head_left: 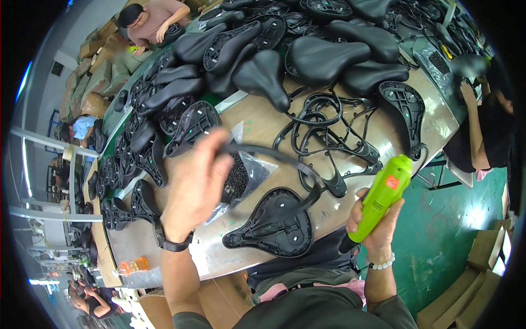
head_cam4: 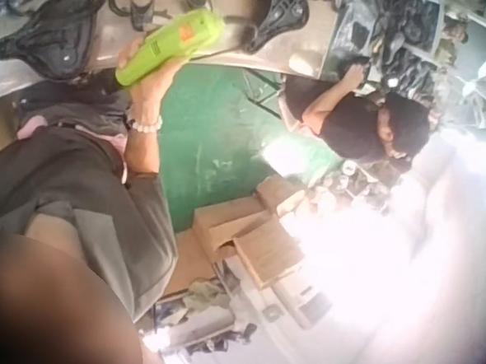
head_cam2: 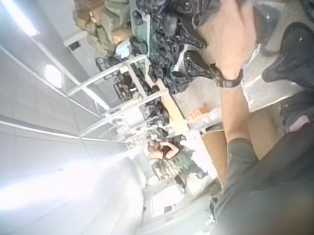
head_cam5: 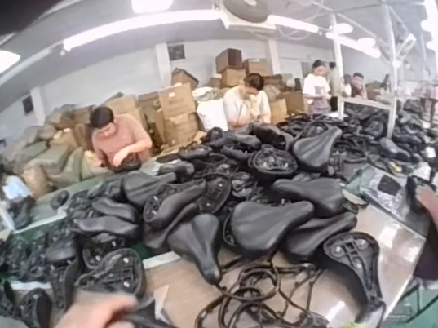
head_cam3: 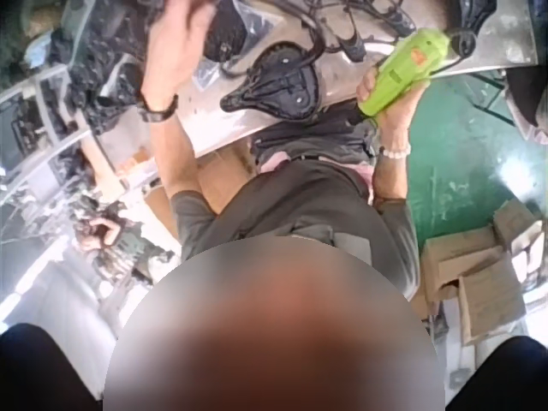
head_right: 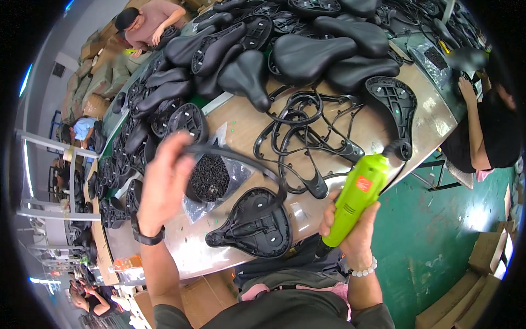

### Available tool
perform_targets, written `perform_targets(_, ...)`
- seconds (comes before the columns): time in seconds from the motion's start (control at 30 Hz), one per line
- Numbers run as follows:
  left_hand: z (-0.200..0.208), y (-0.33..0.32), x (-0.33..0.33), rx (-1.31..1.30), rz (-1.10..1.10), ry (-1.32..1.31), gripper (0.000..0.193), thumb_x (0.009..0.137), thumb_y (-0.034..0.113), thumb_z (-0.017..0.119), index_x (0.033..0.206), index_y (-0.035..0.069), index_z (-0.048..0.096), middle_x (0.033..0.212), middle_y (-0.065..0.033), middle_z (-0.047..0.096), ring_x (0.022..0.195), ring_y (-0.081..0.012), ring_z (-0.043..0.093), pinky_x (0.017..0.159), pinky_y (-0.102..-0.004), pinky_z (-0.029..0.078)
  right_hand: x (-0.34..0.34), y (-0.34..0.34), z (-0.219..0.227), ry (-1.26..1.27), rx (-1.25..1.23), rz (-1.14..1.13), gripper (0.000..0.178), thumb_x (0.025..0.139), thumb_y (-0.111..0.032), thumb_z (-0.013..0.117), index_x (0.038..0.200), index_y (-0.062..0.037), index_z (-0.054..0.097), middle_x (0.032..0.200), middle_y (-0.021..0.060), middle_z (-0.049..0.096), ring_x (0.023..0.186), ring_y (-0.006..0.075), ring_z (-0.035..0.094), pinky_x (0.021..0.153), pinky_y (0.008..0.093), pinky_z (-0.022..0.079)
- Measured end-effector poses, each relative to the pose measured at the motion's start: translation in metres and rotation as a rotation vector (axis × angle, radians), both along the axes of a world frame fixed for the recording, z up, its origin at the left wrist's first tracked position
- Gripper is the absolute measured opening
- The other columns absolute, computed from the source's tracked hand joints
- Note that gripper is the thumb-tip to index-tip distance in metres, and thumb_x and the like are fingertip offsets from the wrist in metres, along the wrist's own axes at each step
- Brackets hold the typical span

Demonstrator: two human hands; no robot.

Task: Assembling bicycle seats by inserting components and securing them with an electric screwdriver.

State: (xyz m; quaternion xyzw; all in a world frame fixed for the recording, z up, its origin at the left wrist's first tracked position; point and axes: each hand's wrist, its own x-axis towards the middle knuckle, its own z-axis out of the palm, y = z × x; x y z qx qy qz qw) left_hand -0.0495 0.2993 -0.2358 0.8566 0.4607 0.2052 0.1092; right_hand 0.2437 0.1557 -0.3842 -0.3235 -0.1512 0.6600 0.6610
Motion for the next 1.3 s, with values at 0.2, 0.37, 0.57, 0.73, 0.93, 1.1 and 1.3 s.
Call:
perform_targets(0.2,-0.109,-0.020,-0.011,-0.516,-0.249,-0.069,0.035,0.093,0.020,0.064,0.121,0.001,0.059,0.116,-0.0205,0.064,0.106,-0.0388,0.062,0.090,-0.0439,0.050,-0.033,0.011,-0.013,-0.579,-0.189,0.296,0.051,0.084,-0.024,0.077,0.121,0.0025,0.054,0.086,0.0057,0.063,0.071,0.0139,0.063,0.066,0.0287,0.051)
perform_targets(0.37,-0.120,-0.058,-0.037,-0.042,0.156,-0.103,0.045,0.085,0.022,0.073,0.123,0.002,0.060,0.132,-0.0184,0.056,0.113,-0.0372,0.058,0.096,-0.0431,0.048,-0.054,0.007,-0.032,-0.972,-0.212,0.324,0.052,0.077,-0.016,0.082,0.118,0.0041,0.058,0.089,0.0072,0.066,0.078,0.0140,0.063,0.072,0.0297,0.052)
perform_targets(0.57,-0.146,-0.170,-0.106,-0.242,0.284,-0.164,0.060,0.071,0.025,0.085,0.122,0.004,0.061,0.126,-0.0153,0.060,0.116,-0.0361,0.056,0.096,-0.0441,0.048,-0.074,0.009,-0.009,-1.306,-0.223,0.273,0.057,0.073,-0.017,0.083,0.119,0.0041,0.059,0.095,0.0177,0.070,0.087,0.0231,0.068,0.081,0.0363,0.052)
perform_targets(0.73,-0.174,-0.192,-0.113,-0.126,0.272,-0.152,0.055,0.072,0.018,0.080,0.122,0.006,0.061,0.128,-0.0090,0.061,0.118,-0.0331,0.055,0.099,-0.0436,0.046,-0.084,0.010,-0.003,-1.430,-0.151,0.260,0.047,0.074,-0.010,0.077,0.115,0.0037,0.059,0.085,0.0130,0.067,0.076,0.0197,0.062,0.074,0.0336,0.052)
perform_targets(0.93,-0.174,-0.169,-0.123,-0.247,0.203,-0.277,0.052,0.074,0.024,0.079,0.121,0.007,0.063,0.127,-0.0071,0.062,0.117,-0.0307,0.056,0.099,-0.0416,0.048,-0.085,0.006,-0.003,-1.306,-0.288,0.284,0.042,0.074,-0.008,0.075,0.111,0.0040,0.060,0.084,0.0069,0.065,0.074,0.0148,0.059,0.068,0.0296,0.050)
perform_targets(1.1,-0.196,-0.169,-0.127,-0.297,0.244,-0.421,0.056,0.074,0.026,0.082,0.124,0.007,0.063,0.129,-0.0091,0.062,0.120,-0.0309,0.056,0.101,-0.0407,0.047,-0.084,0.003,-0.014,-1.366,-0.303,0.295,0.043,0.074,-0.010,0.076,0.112,0.0044,0.060,0.086,0.0079,0.065,0.075,0.0155,0.059,0.071,0.0305,0.050)
perform_targets(1.3,-0.210,-0.173,-0.131,-0.448,0.300,-0.615,0.062,0.073,0.026,0.084,0.126,0.005,0.061,0.132,-0.0119,0.062,0.121,-0.0321,0.058,0.101,-0.0403,0.048,-0.090,0.003,-0.009,-1.410,-0.293,0.275,0.044,0.075,-0.012,0.077,0.112,0.0039,0.060,0.089,0.0084,0.065,0.079,0.0166,0.058,0.075,0.0318,0.049)
